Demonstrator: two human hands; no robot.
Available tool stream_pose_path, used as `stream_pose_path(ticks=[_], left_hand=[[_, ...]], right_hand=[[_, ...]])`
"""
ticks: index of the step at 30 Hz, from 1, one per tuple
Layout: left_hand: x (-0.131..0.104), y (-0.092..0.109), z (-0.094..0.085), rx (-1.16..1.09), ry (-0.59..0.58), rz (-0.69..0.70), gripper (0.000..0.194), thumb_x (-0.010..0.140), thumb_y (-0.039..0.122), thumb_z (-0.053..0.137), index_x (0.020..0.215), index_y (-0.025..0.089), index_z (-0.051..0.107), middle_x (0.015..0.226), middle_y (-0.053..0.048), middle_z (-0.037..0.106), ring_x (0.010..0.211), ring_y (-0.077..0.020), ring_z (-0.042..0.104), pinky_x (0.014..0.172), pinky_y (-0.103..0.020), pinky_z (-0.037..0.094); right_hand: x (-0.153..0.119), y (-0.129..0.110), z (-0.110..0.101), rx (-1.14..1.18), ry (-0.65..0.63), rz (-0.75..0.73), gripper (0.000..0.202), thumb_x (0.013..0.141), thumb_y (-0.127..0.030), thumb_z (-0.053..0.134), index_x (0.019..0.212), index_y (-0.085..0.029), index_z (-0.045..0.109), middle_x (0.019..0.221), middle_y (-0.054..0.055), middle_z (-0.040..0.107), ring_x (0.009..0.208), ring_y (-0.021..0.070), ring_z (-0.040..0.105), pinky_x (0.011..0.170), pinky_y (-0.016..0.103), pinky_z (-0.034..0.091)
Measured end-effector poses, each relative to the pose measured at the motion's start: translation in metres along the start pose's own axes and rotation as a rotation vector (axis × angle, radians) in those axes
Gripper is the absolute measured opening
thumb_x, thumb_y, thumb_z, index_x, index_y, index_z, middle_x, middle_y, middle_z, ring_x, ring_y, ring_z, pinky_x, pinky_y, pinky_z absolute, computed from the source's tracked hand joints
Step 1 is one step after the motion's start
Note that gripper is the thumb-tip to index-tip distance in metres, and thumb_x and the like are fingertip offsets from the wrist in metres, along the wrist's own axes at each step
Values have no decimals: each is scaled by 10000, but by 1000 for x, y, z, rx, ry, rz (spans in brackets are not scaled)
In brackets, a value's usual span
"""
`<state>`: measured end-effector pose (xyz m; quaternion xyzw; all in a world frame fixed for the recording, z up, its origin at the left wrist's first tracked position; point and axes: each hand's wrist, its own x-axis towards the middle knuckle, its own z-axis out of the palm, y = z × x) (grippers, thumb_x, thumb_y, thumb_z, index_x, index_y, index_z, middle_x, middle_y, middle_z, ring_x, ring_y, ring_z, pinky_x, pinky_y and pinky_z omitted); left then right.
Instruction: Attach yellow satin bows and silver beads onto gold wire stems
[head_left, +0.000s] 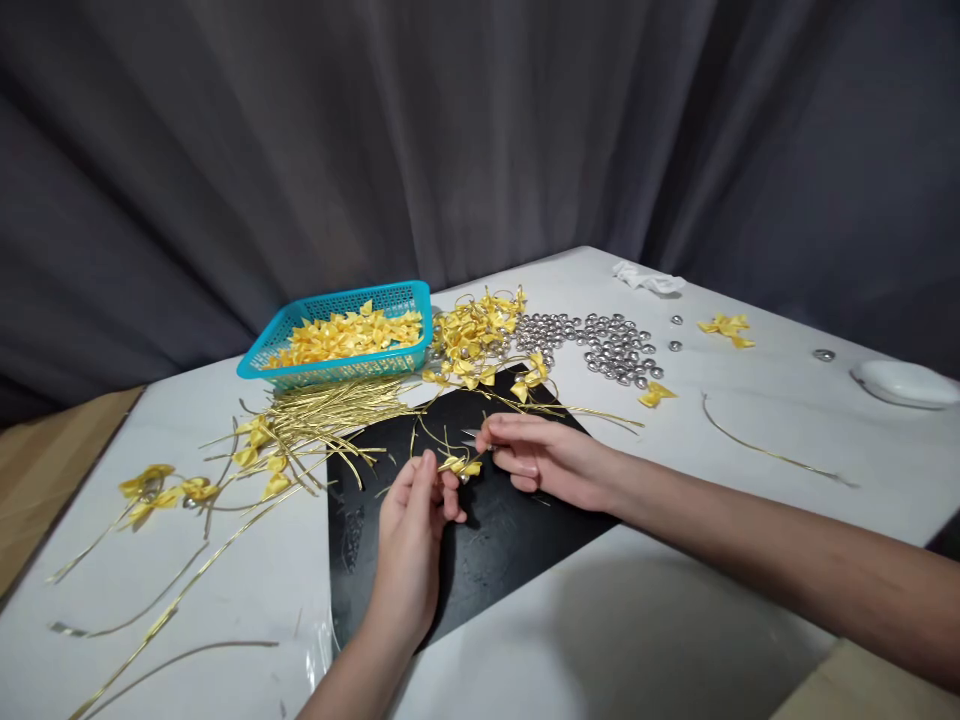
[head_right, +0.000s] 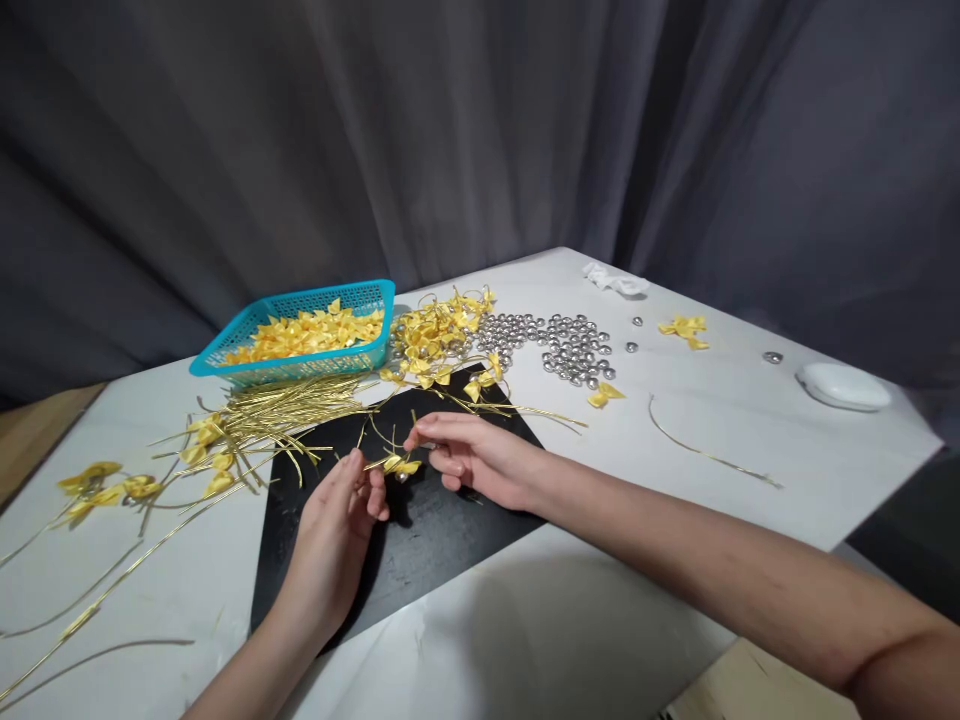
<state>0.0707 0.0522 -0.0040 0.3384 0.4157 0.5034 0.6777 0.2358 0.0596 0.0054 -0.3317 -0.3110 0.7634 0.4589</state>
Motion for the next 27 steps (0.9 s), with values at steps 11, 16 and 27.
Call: stream_pose_path(ticks=[11,16,27], left_hand=[[1,4,2,-69,41,-69,353,635,393,771,671,148,520,574,56,540,487,-45,470,471,-128,463],[0,9,4,-93,10,-127,378,576,375,810,652,141,523,537,63,535,461,-34,455,441,-108,440],[2,10,-1,-179,-92,-210,328,624,330,797,627,118,546,528,69,532,421,-14,475,408,-85,450]], right_hand=[[-1,2,6,-458,268,-230,191,853,-349,521,962,-193,518,958,14,569,449,27,383,399,180,380],[-3,2,6,-873,184,-306,196,833,-345,582,919,-169,582,759,-17,547,461,22,348,418,168,299],[-8,0,9,-593,-332,15,186,877,-328,515,983,-180,478,787,-20,613,352,-19,396,338,105,414]])
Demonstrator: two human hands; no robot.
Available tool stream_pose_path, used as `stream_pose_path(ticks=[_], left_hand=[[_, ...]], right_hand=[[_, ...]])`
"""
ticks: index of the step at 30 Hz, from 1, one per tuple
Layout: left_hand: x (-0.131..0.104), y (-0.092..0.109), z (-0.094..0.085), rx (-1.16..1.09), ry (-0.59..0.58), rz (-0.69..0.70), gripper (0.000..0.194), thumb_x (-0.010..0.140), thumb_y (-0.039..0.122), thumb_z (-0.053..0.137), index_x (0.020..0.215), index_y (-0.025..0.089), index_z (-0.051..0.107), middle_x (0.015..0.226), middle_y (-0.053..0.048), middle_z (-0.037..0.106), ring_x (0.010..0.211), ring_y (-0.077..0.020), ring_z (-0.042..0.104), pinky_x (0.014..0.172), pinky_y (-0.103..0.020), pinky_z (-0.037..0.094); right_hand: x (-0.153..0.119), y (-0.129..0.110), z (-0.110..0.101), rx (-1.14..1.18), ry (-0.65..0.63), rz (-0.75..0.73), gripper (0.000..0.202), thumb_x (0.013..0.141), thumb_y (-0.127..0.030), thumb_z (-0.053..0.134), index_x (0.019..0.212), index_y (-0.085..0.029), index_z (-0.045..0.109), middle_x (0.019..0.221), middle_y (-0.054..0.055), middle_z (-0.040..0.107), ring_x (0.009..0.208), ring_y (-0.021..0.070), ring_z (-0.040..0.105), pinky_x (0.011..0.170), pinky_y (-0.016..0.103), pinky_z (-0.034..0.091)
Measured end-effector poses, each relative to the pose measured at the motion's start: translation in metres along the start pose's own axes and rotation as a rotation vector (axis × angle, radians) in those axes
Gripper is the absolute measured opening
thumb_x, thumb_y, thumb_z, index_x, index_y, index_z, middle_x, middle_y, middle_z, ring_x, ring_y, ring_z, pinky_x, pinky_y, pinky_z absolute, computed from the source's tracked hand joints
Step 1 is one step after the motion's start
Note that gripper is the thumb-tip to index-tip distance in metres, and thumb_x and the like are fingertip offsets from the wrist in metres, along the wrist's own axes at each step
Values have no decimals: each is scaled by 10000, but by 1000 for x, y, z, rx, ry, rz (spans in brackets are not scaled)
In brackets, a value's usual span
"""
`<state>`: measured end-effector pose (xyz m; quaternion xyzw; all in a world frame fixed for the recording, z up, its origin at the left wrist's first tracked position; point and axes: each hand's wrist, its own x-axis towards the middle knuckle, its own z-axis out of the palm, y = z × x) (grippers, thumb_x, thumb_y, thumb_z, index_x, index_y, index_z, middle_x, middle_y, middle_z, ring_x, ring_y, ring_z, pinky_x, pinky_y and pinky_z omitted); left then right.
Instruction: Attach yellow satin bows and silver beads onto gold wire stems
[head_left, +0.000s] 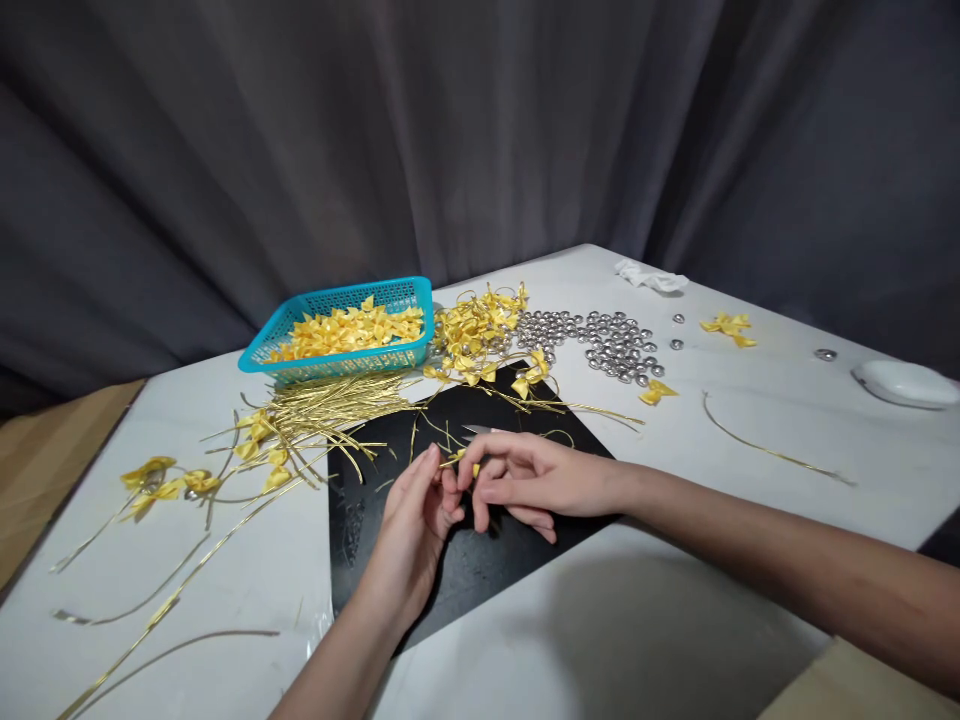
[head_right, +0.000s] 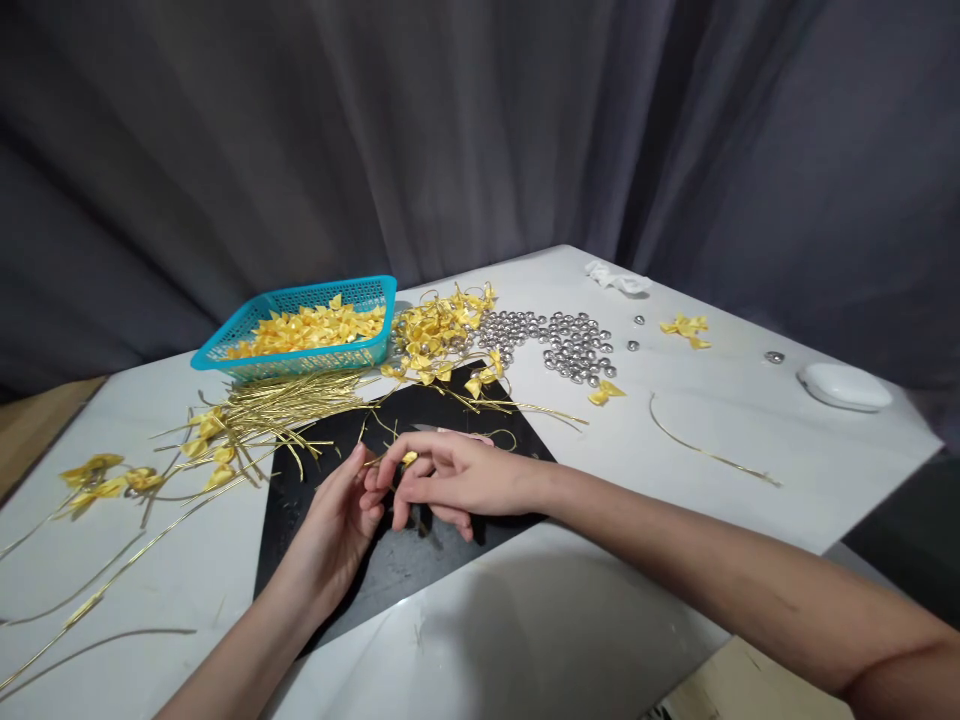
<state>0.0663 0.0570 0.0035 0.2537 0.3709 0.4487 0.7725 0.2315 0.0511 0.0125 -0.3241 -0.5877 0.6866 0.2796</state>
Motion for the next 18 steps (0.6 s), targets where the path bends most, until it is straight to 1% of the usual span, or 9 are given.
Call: stream_pose_path(ticks=[2,5,8,10,13,14,16,18], left_hand=[[0,2,0,-38,18,-21,295,674,294,768,624,117,537,541,69,522,422,-7,480,404,-70,447],[0,6,1,-123,52,-79,254,810,211,640,615,123,503,529,70,485,402,0,465,388,-51,439],[-1,9,4,-193,13,-151,296,890,177,519,603,135,461,501,73,434,373,-1,430,346,-41,408],[-2,10,6,-205,-21,-186,310,907,186,489,604,140,447,494,77,417,360,0,411,328,-39,392],[-3,10,7,-181,-9,-203,323,915,192,476,598,140,444,475,81,407,341,4,388,318,-36,377],[-4,10,8,-169,2,-200,323,907,193,492,592,140,442,469,82,406,337,6,386,317,-33,372],[-4,10,7,-149,13,-192,319,874,204,553,583,142,439,465,88,404,331,10,381,317,-34,370],[-3,9,7,-137,7,-189,313,839,217,606,584,143,442,467,93,408,329,12,385,317,-37,372]], right_hand=[[1,1,0,-86,45,-16,207,857,-305,549,1012,-172,517,806,-10,606,405,-9,433,348,97,428],[2,5,-1,-200,176,-73,246,831,-298,588,1042,-176,557,799,-19,551,464,5,450,354,93,434],[3,5,-3,-187,302,-85,218,857,-326,549,1021,-182,547,778,-35,505,415,-8,419,320,91,385],[2,4,-3,-187,300,-73,224,853,-315,554,1038,-191,526,792,-34,520,414,-8,423,315,87,367],[1,5,-1,-245,211,-137,315,806,-271,624,1096,-207,518,775,-42,538,447,-9,434,357,76,359],[1,6,0,-262,193,-167,310,793,-267,642,1078,-202,537,757,-46,536,446,-12,429,366,77,351],[1,7,2,-264,181,-197,240,776,-281,662,980,-176,592,714,-48,533,441,-11,423,373,88,349],[1,7,3,-209,189,-180,203,766,-313,668,879,-151,623,671,-44,535,440,3,432,371,104,376]])
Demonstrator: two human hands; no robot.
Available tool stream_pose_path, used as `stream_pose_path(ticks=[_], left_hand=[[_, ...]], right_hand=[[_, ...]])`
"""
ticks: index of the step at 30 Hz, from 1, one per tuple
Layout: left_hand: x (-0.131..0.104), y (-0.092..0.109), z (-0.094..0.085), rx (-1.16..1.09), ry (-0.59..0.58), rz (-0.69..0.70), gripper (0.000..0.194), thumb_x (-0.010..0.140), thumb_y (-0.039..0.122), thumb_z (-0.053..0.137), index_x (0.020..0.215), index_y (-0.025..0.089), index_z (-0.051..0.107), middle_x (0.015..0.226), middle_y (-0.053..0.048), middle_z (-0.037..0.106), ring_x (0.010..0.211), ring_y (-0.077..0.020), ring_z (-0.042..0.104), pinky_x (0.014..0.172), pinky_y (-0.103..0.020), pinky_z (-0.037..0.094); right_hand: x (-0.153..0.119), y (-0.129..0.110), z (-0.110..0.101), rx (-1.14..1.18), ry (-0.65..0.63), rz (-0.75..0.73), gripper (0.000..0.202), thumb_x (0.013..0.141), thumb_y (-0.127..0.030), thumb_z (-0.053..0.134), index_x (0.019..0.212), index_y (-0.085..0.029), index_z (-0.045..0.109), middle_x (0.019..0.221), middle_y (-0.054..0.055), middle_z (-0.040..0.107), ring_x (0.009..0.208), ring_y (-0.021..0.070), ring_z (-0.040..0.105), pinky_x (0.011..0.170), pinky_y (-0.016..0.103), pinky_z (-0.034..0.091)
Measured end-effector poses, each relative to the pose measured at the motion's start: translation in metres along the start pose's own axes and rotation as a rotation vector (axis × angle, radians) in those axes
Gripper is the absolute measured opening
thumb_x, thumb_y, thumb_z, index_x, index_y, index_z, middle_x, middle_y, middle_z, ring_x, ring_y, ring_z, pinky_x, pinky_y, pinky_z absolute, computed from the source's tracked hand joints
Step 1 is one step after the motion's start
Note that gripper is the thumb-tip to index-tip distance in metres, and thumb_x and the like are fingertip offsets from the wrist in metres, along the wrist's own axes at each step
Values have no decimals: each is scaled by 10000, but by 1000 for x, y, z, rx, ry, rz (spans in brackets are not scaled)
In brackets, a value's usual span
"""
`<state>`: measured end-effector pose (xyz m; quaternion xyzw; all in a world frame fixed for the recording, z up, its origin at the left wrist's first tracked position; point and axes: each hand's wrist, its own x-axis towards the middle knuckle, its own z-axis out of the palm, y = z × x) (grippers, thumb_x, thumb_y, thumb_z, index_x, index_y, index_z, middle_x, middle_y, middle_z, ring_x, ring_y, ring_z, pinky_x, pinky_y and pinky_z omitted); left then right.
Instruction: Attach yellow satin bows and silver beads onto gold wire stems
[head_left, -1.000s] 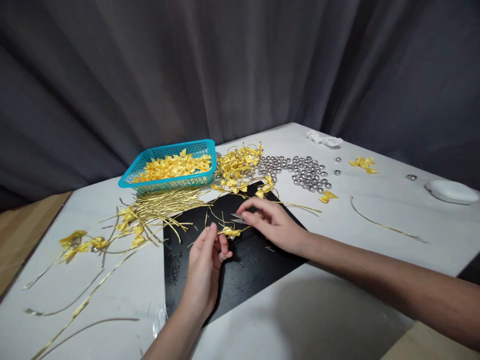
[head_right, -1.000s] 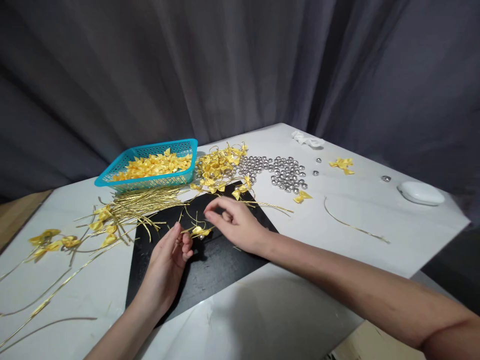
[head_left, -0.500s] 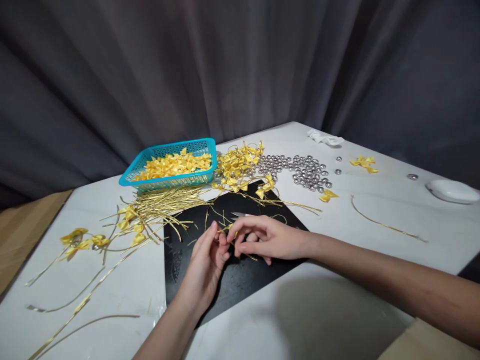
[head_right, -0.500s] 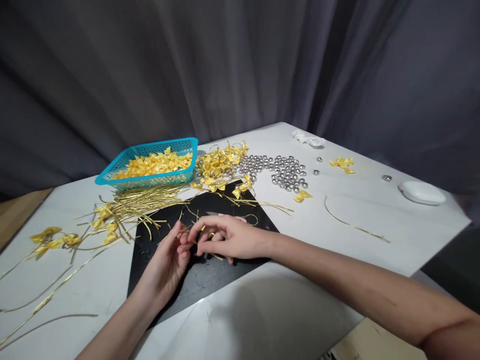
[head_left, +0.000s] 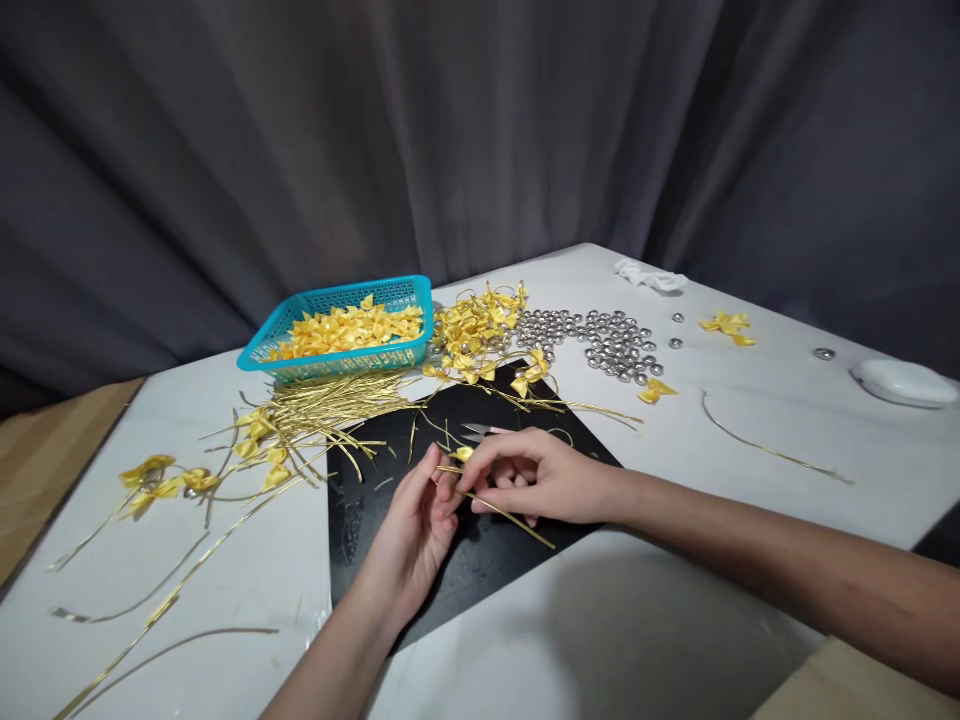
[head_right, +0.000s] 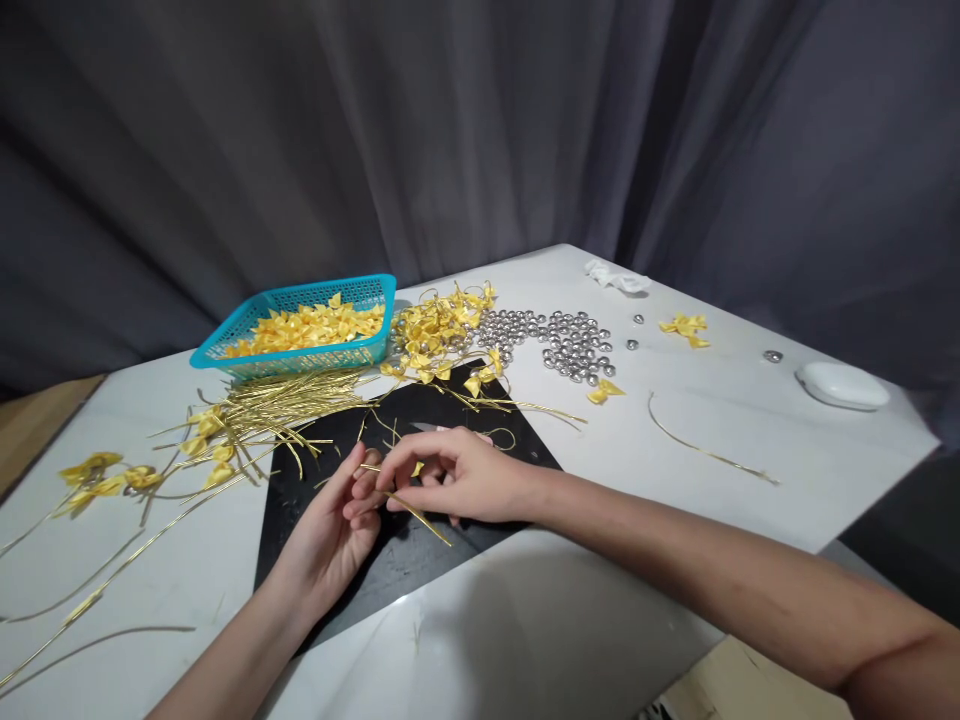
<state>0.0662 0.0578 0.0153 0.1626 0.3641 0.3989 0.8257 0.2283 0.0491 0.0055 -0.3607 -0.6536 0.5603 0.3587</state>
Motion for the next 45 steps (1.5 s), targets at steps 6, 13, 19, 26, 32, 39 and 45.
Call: stream_pose_path(ticks=[6,13,19,26,32,39,45], left_hand=[[3,-2,-3,24,-64,17,299,769,248,690,595,137,474,484,81,466,376,-8,448,363,-70,450],[4,-4,-6,54,-152,17,320,726,310,728,614,150,475,493,83,453,423,-29,456,407,-105,492],[6,-4,-9,12,-120,29,250,803,244,652,644,145,486,543,67,479,463,-31,510,450,-99,515],[6,-3,-9,-51,-111,20,243,868,190,557,639,135,497,520,66,464,427,-20,500,439,-86,499],[5,-4,-9,8,-131,32,250,800,240,658,636,137,500,522,74,453,437,-20,486,441,-85,493],[3,-4,-7,95,-189,21,356,662,344,773,631,156,472,528,86,438,463,-36,449,427,-114,475],[3,-12,-3,233,-56,194,350,691,369,736,640,162,457,541,71,466,434,-32,366,365,-102,352]], right_hand=[[2,-5,-3,239,11,84,254,720,-352,708,799,-129,616,610,-44,548,432,20,451,348,115,394],[1,-9,-1,564,54,139,237,756,-335,693,764,-159,534,502,-113,328,386,-2,177,331,115,159],[2,-5,-3,308,51,114,265,792,-394,641,878,-162,544,619,-76,424,421,14,271,356,146,219],[2,1,-5,-48,14,-43,240,771,-318,665,938,-157,604,728,-40,515,500,15,340,451,155,285],[2,-3,-3,249,1,80,267,745,-377,683,793,-124,615,603,-34,563,401,22,420,363,149,338],[0,-8,-2,655,42,190,225,825,-356,610,753,-154,539,519,-92,414,356,0,196,323,108,221],[0,-4,-3,667,55,251,297,785,-325,656,645,-152,459,482,-111,268,386,7,127,339,113,140]])
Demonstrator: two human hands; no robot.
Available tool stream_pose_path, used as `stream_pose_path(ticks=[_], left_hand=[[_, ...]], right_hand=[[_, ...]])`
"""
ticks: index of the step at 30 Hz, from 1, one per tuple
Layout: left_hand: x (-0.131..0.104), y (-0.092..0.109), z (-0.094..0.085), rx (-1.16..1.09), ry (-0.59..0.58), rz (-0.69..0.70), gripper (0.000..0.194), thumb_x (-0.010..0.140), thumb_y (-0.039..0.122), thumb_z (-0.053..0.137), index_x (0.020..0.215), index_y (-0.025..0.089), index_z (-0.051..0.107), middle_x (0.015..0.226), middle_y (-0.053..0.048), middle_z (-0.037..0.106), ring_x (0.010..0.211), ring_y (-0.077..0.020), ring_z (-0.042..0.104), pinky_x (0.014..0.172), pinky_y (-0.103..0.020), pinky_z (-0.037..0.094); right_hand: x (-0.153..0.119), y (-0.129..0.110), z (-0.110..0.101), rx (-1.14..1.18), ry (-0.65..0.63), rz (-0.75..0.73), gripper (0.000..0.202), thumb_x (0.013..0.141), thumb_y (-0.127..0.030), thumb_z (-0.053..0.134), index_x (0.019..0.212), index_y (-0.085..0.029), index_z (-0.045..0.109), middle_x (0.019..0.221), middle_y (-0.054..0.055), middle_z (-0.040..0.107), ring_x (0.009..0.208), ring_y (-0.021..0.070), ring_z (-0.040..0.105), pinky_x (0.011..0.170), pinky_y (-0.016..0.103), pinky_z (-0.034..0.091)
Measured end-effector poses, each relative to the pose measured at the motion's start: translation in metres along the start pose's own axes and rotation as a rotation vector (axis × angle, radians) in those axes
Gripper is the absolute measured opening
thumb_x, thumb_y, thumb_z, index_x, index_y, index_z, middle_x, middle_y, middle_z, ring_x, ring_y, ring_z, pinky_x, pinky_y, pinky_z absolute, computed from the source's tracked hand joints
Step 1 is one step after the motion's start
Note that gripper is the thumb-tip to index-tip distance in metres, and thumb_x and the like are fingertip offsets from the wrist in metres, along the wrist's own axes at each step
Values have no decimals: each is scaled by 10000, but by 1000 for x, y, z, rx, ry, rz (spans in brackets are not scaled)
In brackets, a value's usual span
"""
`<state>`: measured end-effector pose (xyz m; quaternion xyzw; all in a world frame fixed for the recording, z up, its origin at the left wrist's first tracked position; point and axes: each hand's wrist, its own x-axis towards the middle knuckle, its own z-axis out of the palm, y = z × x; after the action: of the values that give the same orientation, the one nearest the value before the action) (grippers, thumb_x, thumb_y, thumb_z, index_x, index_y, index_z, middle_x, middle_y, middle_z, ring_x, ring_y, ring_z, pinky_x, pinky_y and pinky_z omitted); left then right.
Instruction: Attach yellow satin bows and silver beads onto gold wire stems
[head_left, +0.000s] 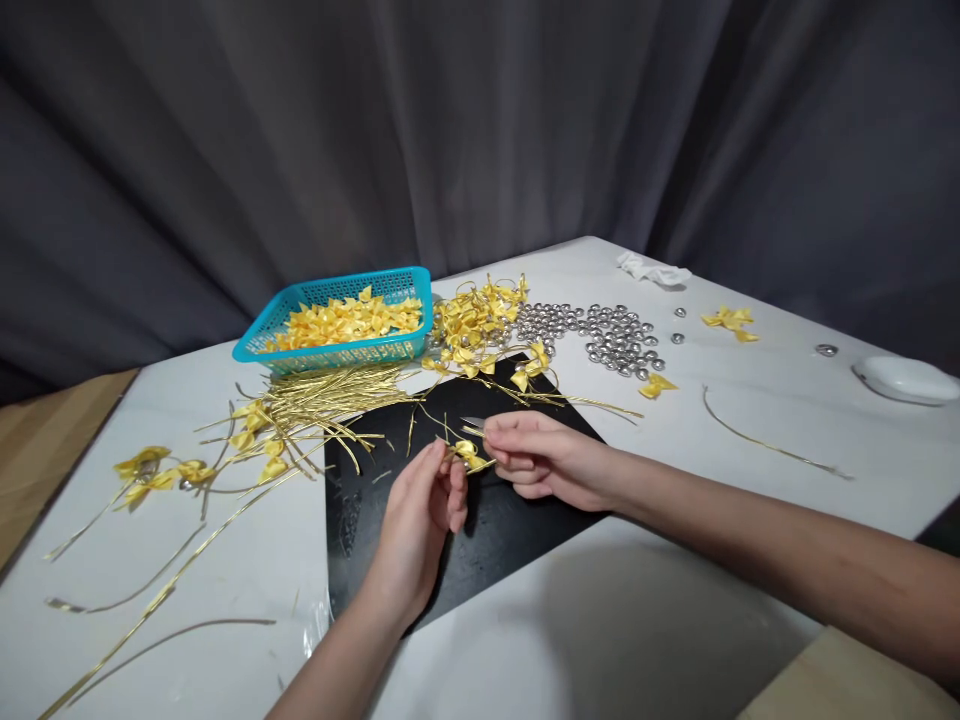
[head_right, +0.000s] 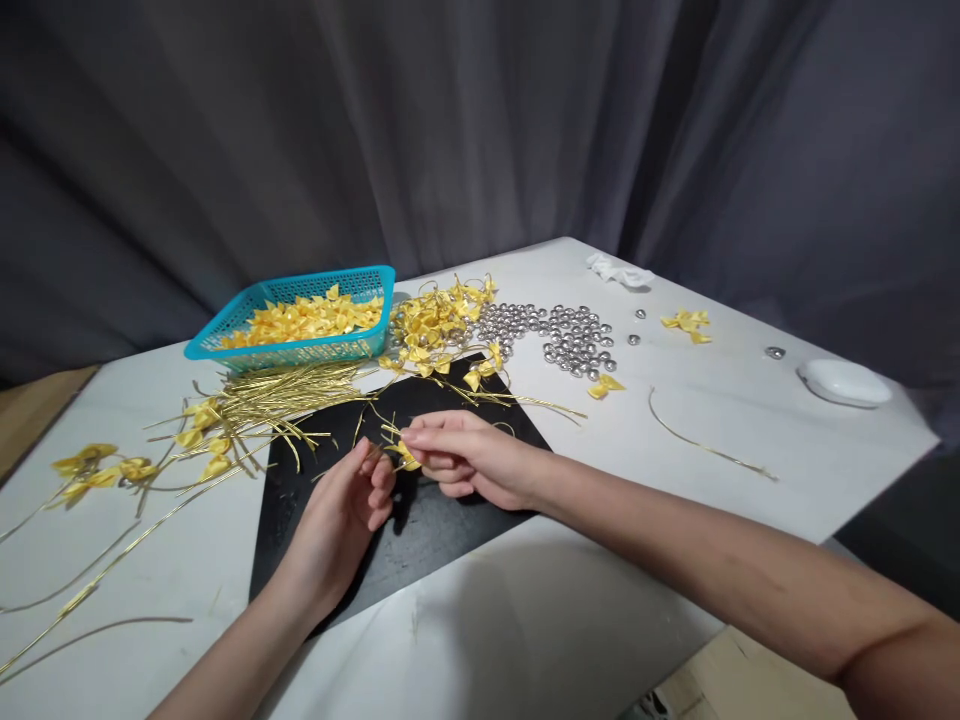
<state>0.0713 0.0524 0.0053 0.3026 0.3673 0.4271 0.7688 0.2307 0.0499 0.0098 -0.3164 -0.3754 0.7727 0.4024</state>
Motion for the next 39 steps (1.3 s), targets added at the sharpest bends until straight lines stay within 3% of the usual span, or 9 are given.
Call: stream_pose_path(ticks=[4,11,17,22,29,39], left_hand=[[0,-5,1,70,79,68,404,691,412,724,603,170,413,501,87,389,417,-31,292,354,-105,298],[1,-7,-3,255,32,78,404,692,477,702,614,158,468,475,116,252,405,-31,185,352,-122,248],[1,-11,-5,399,22,86,389,726,507,654,643,151,521,468,106,293,384,-25,231,354,-138,197],[2,-10,-4,433,-2,75,391,702,513,668,645,145,551,465,99,321,371,-19,239,349,-147,176],[1,-10,-1,420,85,95,441,644,538,701,590,155,490,447,112,259,375,-16,204,355,-145,139],[2,-9,-9,420,-32,56,343,747,477,646,677,153,561,455,100,315,368,-23,231,354,-154,165]], right_hand=[[3,2,-4,-12,13,2,267,781,-306,646,641,-138,495,464,-118,239,379,3,103,343,125,119],[2,0,-4,-70,10,11,250,727,-274,622,583,-138,472,431,-119,253,361,-3,117,347,141,111],[2,0,-2,-155,8,6,274,708,-280,601,539,-150,429,433,-101,294,362,0,153,345,148,105],[2,0,-1,-136,-16,41,307,721,-256,559,503,-174,358,400,-117,219,344,6,121,329,152,93],[3,0,-1,-139,-6,38,302,703,-238,535,494,-181,324,414,-117,205,351,6,121,332,147,105],[4,1,-1,-188,29,28,276,682,-240,554,477,-161,387,414,-105,284,346,0,153,326,149,133]])
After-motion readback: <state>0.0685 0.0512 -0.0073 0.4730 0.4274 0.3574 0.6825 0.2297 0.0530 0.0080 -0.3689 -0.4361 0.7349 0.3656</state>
